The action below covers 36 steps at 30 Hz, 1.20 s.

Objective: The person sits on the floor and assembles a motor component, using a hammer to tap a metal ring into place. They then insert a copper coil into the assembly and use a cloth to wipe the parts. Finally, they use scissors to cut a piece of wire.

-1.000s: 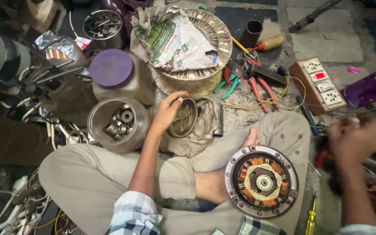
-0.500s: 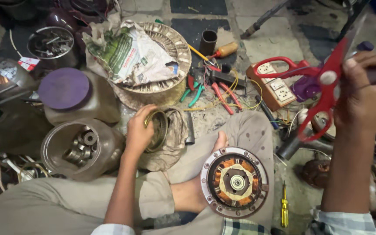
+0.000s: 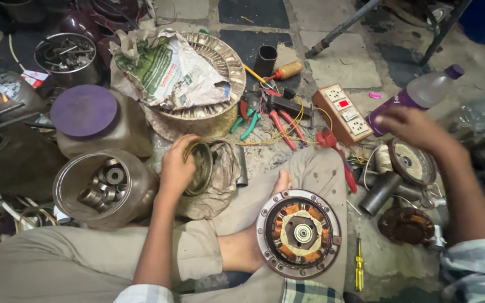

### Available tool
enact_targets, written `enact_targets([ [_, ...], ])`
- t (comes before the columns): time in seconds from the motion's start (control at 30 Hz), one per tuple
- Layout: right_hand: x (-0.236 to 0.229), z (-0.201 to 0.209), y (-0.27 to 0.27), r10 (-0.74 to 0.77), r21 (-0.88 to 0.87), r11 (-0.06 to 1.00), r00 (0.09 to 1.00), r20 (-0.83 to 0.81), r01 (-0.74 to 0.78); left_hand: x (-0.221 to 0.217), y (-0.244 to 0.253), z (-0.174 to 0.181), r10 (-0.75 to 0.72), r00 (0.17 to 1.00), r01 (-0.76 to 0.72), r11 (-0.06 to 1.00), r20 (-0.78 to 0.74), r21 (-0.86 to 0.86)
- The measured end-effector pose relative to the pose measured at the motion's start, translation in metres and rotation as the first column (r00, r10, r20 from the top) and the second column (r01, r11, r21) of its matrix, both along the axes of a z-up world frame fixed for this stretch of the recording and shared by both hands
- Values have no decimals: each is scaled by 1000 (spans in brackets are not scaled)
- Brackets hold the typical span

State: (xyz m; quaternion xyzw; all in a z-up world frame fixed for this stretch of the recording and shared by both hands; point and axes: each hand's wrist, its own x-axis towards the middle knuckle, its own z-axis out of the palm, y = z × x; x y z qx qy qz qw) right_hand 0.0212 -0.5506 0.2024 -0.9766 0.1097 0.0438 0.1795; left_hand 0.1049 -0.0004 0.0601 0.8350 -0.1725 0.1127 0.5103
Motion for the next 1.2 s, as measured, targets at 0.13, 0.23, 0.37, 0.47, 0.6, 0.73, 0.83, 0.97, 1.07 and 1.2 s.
enact_targets([
  [0.13, 1, -82, -22, 117, 95, 990, 987, -108, -107, 6, -2, -2, 8, 1000, -8, 1000, 4, -1],
  [0.23, 7, -136, -40, 116, 183, 979, 984, -134, -90, 8, -2, -6, 16, 1000, -16, 1000, 14, 14],
  [0.37, -3, -193, -53, 304, 184, 944, 941, -151, -275, 11, -1, -9, -1, 1000, 1, 1000, 13, 20],
  [0.47, -15, -219, -50, 201, 80, 979, 960, -196, -189, 11, 0, -9, 29, 999, -28, 998, -14, 61],
  [0.6, 21, -177, -70, 197, 7, 979, 943, -266, -203, 14, 1, -10, 30, 999, -28, 998, -39, 54],
  [0.73, 75, -77, -78, -52, -11, 998, 910, 410, 62, 12, -1, -8, 56, 996, -51, 997, -73, 61],
  [0.83, 120, -13, -44, -495, 686, 727, 666, 559, -35, 13, -2, -4, 67, 994, -61, 995, -81, 74],
  [0.97, 129, 56, 12, -187, 557, 668, 613, 767, -493, 9, -4, 5, 80, 987, -71, 995, -139, 71],
  [1.07, 118, 73, 44, 247, 53, 897, 598, 763, -439, 10, -3, 9, 77, 992, -69, 995, -105, 76],
  [1.2, 78, 15, 29, 14, -119, 992, 927, 374, 33, 12, -1, 4, 78, 992, -72, 996, -101, 61],
])
